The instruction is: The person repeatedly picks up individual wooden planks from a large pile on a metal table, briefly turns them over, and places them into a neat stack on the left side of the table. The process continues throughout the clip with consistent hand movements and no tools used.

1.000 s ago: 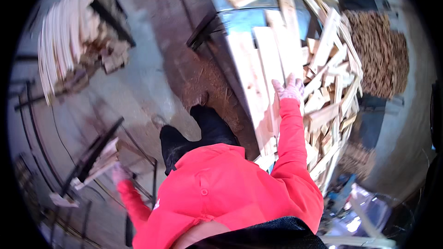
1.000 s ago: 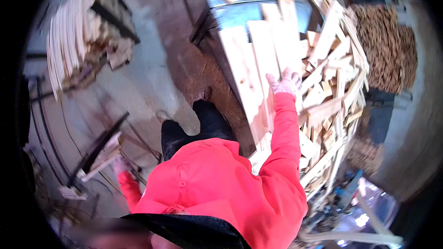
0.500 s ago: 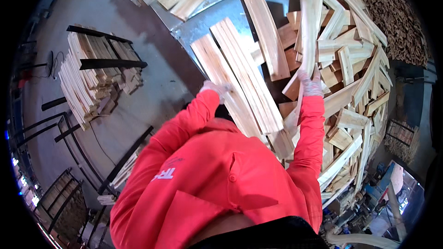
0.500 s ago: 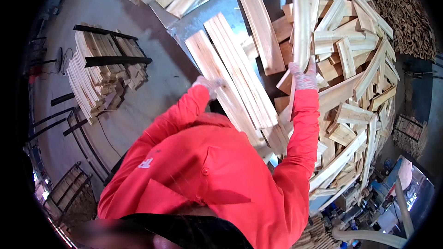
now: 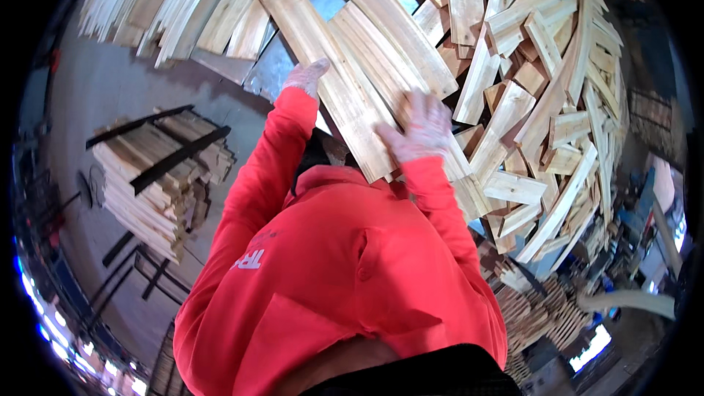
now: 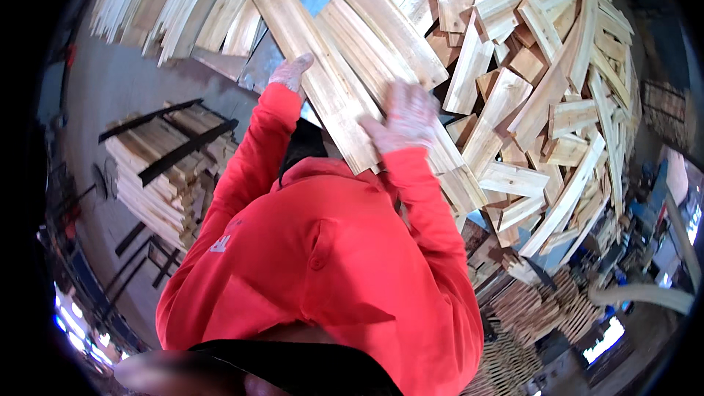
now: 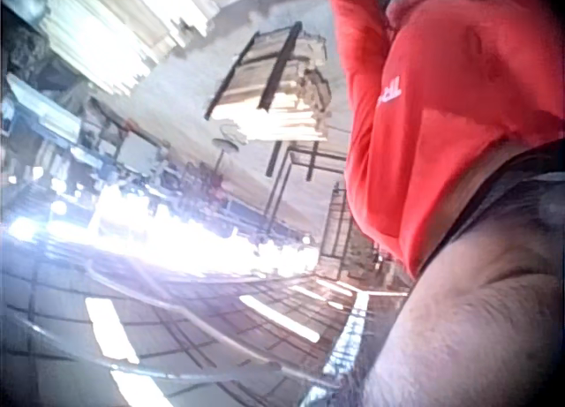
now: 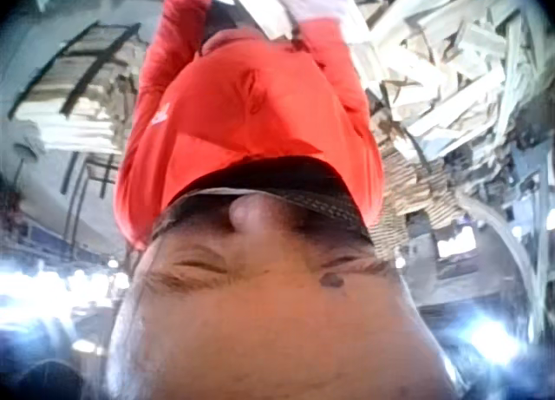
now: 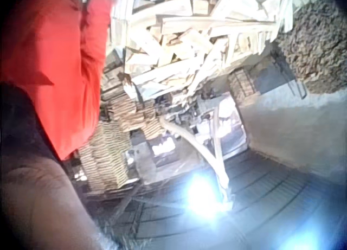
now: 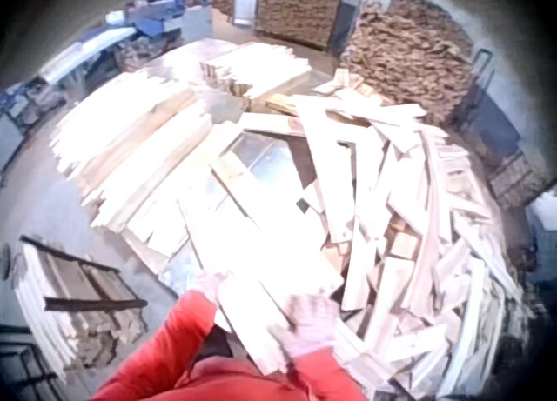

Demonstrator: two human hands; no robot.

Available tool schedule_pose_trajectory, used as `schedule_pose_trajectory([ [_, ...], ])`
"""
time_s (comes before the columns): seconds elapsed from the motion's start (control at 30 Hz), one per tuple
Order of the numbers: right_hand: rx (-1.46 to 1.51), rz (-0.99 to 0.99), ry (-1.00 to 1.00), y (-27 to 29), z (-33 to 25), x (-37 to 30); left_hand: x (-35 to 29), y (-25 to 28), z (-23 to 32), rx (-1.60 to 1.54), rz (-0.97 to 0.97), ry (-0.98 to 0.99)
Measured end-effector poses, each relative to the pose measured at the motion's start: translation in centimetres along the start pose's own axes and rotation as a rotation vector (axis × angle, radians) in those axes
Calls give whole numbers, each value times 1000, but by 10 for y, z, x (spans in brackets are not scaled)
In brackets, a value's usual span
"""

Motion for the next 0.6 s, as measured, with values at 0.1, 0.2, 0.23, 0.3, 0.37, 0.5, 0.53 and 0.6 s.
schedule_pose_trajectory([
  [0.1,-348,-133,-151,-24,54,-22,-23,-15,38,46,-44,84],
  [0.2,-124,-182,-160,-9,59,-13,-31,-4,70,-136,-77,-11],
  [0.23,-67,-185,-145,-6,61,-11,-39,-4,87,-258,-160,-83],
  [0.3,-91,-86,-174,5,59,-12,-45,-1,97,-256,-152,23],
  [0.37,-196,16,-77,18,47,-5,-36,8,82,-163,-119,49],
  [0.5,-238,441,-168,84,46,21,-11,12,44,-87,-159,100],
  [0.53,-108,473,-158,87,36,30,-9,10,38,-84,-177,56],
  [0.6,-133,464,-79,70,-10,41,-18,-2,36,-428,-168,184],
])
Point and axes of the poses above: each hand's wrist, its own x-axis towards the middle knuckle, its own y-axis out of the back of the hand, z = x × y, the point moved 7 cm from there along x, towards the middle knuckle, and after that the axes turned 1 degree about x, right-handed, at the moved point
